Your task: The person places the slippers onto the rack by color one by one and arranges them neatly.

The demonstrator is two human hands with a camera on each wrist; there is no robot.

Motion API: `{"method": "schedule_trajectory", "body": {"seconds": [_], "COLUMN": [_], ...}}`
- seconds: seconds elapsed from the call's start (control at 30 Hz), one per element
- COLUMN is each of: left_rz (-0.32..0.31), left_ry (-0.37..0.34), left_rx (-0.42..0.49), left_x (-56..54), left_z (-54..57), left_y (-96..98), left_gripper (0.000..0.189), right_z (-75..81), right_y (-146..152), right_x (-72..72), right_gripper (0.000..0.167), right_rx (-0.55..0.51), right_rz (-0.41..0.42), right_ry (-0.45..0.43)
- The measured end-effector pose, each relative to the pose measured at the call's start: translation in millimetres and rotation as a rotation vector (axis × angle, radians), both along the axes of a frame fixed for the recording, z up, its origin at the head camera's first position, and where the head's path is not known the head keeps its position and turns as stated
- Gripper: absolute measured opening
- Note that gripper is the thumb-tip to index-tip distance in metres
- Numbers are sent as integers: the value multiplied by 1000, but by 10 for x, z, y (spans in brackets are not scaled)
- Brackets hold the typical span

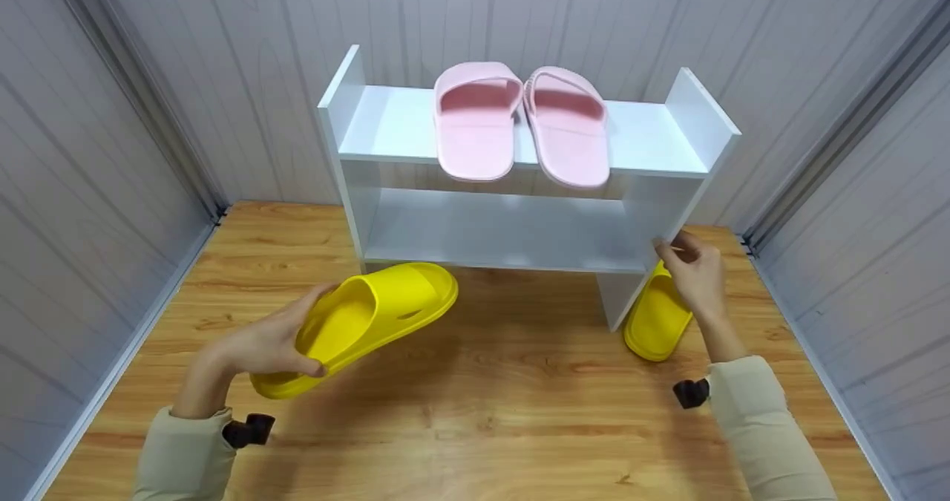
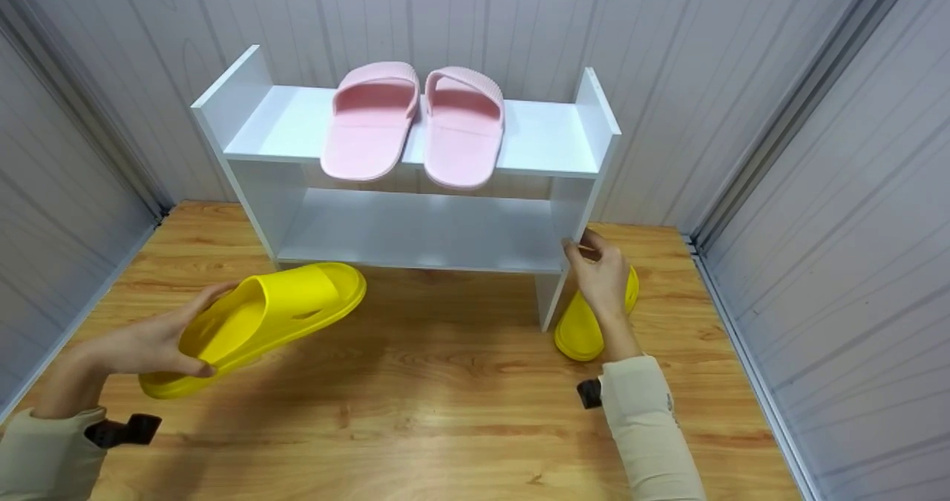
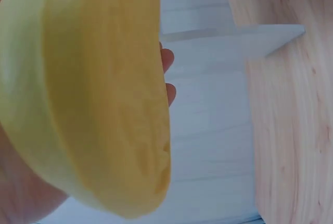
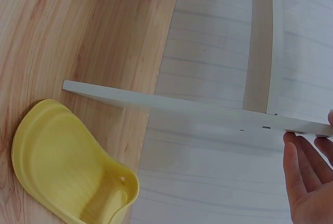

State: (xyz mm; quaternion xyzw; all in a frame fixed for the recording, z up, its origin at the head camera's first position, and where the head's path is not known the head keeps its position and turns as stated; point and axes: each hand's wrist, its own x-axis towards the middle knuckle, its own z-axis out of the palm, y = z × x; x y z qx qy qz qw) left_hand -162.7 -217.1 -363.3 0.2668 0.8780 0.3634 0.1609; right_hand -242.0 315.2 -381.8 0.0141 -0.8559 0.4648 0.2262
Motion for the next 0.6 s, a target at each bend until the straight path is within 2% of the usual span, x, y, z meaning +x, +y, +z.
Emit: {"method": "schedule_trajectory", "body": {"seconds": [0.13,0.3,0.6], "left_rz": [3,28,61], "left_ry": [8,31,106], "left_rx": [27,37,29], "left_x": [-5,-22,-33], "left_z": [11,15,49], "left_y": [16,60,274], "left_gripper": [99,101,101], "right_z": [-13,-6,-8], "right_y": [3,6,0], "right_x": [-14,-6,0], "right_gripper": [35,37,38], "right_rx": [1,25,22], "right_rz": [7,-9,-15], "right_ry": [34,20,11]}}
